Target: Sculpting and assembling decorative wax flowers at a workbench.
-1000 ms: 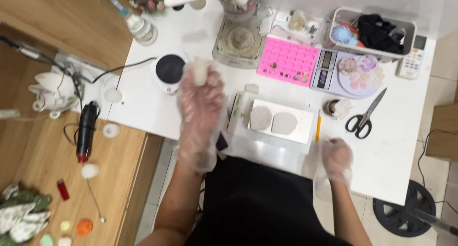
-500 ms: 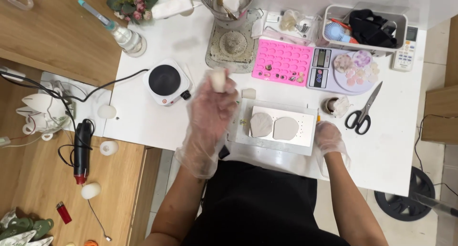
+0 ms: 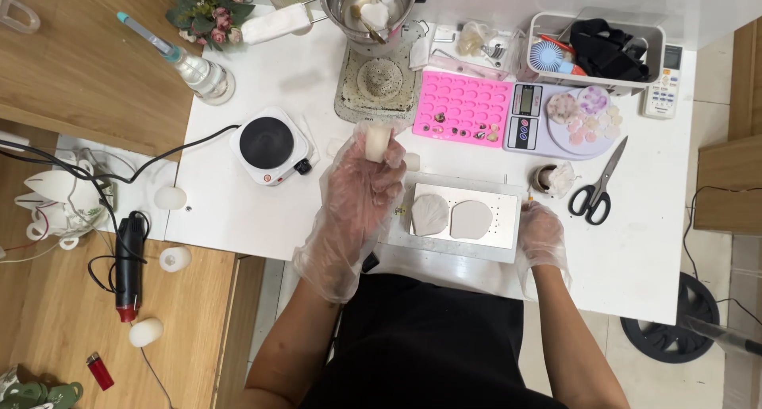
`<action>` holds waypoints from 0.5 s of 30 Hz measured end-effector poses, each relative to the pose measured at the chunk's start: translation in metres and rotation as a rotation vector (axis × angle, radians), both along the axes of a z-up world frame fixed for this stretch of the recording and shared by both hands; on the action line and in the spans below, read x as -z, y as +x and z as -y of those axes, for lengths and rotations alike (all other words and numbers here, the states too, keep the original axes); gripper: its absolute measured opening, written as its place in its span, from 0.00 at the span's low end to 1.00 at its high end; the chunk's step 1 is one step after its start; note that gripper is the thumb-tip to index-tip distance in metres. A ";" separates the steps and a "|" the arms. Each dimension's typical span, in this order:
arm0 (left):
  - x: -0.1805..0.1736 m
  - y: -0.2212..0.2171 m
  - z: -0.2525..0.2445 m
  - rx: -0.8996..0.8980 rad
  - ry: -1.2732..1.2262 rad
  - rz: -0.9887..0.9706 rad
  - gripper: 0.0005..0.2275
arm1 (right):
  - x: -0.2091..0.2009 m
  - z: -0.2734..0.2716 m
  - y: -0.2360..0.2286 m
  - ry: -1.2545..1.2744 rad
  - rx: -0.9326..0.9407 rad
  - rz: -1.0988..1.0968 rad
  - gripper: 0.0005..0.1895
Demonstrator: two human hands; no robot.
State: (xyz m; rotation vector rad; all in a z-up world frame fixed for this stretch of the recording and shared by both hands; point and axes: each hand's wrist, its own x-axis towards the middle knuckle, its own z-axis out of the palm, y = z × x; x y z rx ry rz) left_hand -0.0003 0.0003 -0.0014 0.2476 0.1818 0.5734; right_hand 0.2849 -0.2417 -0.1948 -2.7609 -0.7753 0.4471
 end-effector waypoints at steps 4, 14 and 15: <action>-0.010 -0.003 0.007 0.025 0.060 -0.009 0.21 | 0.012 -0.004 0.018 0.033 -0.037 -0.023 0.16; -0.014 -0.015 0.017 0.058 -0.003 -0.145 0.22 | -0.011 0.006 -0.006 -0.198 -0.208 0.057 0.16; -0.009 -0.013 0.015 0.077 -0.010 -0.115 0.23 | -0.013 0.009 -0.007 -0.219 -0.298 0.137 0.15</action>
